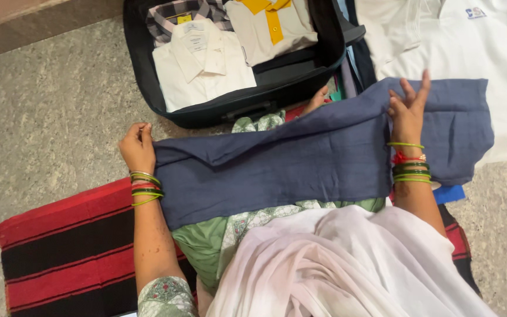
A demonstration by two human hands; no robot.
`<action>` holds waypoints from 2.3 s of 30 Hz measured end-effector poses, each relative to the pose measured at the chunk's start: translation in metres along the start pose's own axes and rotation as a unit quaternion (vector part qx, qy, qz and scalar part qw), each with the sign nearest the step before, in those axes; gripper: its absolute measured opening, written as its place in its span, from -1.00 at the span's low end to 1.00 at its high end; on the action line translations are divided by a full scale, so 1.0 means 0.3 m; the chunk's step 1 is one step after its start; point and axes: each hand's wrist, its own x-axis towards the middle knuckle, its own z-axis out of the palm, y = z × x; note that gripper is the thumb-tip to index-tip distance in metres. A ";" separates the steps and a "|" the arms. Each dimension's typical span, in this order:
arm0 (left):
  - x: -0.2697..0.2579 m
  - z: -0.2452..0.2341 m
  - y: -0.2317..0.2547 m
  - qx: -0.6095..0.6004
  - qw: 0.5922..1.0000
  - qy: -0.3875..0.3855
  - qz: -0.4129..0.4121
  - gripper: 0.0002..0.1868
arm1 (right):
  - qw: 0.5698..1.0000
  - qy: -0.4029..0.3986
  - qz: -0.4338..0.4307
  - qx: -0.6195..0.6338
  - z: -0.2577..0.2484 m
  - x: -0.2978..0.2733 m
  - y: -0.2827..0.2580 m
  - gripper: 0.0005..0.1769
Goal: The person folds a pair of blue trousers and places them into a suitcase, then unfolds and refolds a white polo shirt with a yellow collar.
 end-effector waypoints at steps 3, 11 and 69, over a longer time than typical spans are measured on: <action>0.000 0.013 -0.015 -0.030 0.997 -0.051 0.040 -0.80 | 0.992 -0.025 -0.070 -0.097 0.014 -0.034 -0.002 -0.09; -0.060 -0.118 0.100 -0.023 0.960 -0.195 0.198 -0.35 | 0.895 -0.077 -0.225 -0.377 0.122 -0.121 -0.232 -0.36; -0.688 -0.171 -0.405 -0.624 0.672 0.107 -0.384 -0.48 | 0.911 0.158 0.277 0.262 -0.275 -0.531 0.317 -0.47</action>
